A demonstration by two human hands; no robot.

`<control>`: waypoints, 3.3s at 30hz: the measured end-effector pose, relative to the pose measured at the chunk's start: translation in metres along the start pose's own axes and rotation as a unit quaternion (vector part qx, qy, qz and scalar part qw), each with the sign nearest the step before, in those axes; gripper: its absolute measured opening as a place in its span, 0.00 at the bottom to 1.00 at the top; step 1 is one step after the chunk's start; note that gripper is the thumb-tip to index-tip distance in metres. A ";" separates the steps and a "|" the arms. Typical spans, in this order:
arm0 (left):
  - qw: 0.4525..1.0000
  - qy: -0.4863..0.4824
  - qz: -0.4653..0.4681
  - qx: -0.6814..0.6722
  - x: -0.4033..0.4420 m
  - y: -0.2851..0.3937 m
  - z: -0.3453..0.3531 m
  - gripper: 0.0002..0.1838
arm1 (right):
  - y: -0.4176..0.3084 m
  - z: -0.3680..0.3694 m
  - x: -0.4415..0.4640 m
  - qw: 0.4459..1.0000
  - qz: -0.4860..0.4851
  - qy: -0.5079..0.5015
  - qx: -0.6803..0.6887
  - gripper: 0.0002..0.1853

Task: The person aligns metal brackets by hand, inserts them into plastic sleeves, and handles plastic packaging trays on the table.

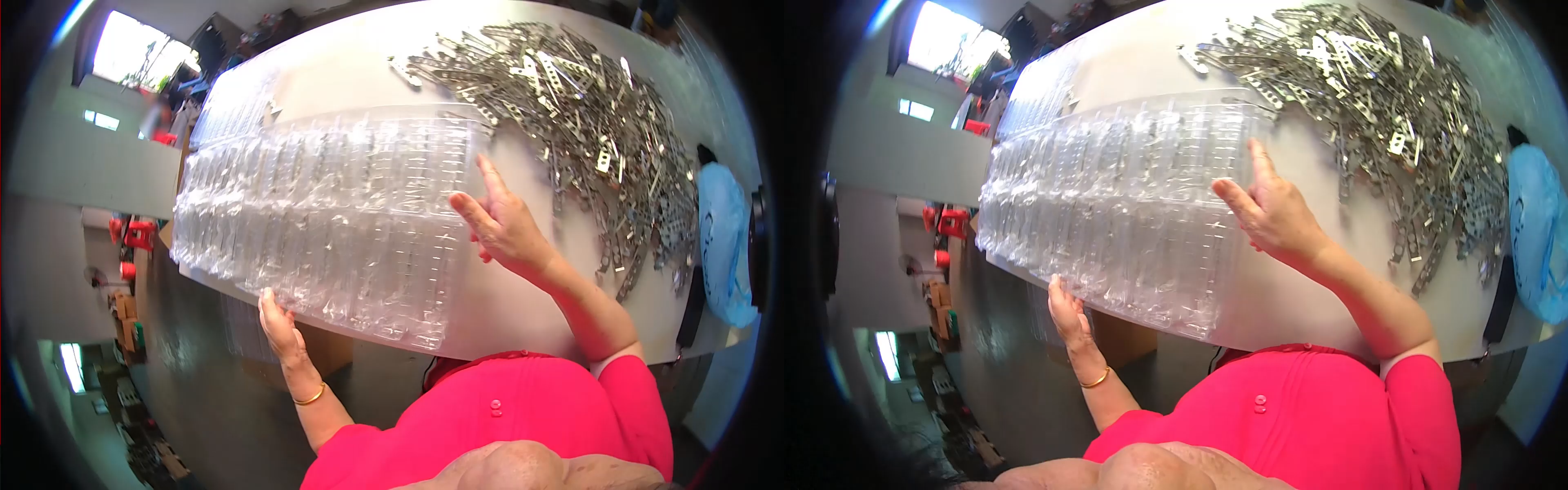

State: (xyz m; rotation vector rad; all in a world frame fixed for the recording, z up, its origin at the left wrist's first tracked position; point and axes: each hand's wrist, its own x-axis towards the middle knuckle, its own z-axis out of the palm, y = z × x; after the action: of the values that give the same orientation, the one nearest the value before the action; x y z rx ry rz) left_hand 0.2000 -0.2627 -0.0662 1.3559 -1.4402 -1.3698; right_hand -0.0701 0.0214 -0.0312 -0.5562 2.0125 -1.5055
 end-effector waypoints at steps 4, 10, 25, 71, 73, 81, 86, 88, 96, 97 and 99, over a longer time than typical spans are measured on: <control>0.996 -0.005 0.010 -0.085 -0.001 -0.004 0.017 0.27 | 0.014 0.006 0.002 0.996 -0.068 0.029 -0.058 0.49; 0.993 -0.021 0.048 -0.107 -0.005 -0.009 0.033 0.31 | 0.014 -0.002 -0.018 0.989 -0.116 -0.001 -0.097 0.49; 0.993 -0.101 0.029 -0.061 -0.025 0.010 0.052 0.32 | 0.030 -0.004 -0.032 0.987 -0.122 -0.101 -0.042 0.51; 0.975 0.130 0.148 -0.105 -0.001 -0.030 0.055 0.38 | 0.011 -0.039 0.129 0.948 -0.185 0.024 -0.259 0.23; 0.972 0.115 0.167 -0.122 0.002 -0.036 0.056 0.37 | 0.003 -0.035 0.122 0.938 -0.179 0.037 -0.294 0.22; 0.972 0.126 0.167 -0.106 0.005 -0.038 0.058 0.36 | 0.016 -0.034 0.129 0.940 -0.163 0.049 -0.294 0.21; 0.970 0.125 0.161 -0.136 0.000 -0.023 0.056 0.40 | 0.019 -0.041 0.133 0.961 -0.160 0.006 -0.226 0.24; 0.971 0.120 0.158 -0.136 -0.005 -0.014 0.055 0.41 | 0.017 -0.044 0.132 0.963 -0.165 -0.012 -0.211 0.25; 0.965 0.091 0.162 -0.185 0.006 -0.033 0.054 0.41 | 0.017 -0.040 0.120 0.944 -0.191 0.042 -0.266 0.25; 0.965 0.090 0.163 -0.185 0.006 -0.032 0.054 0.41 | 0.016 -0.040 0.119 0.944 -0.191 0.043 -0.266 0.25; 0.964 0.095 0.162 -0.187 0.006 -0.031 0.055 0.40 | 0.013 -0.040 0.117 0.939 -0.188 0.039 -0.285 0.25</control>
State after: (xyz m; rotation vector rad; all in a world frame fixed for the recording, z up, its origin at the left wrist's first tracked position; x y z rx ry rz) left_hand 0.1526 -0.2534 -0.1065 0.9325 -1.1442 -1.1864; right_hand -0.1848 -0.0190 -0.0574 -1.1850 2.5196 -1.1263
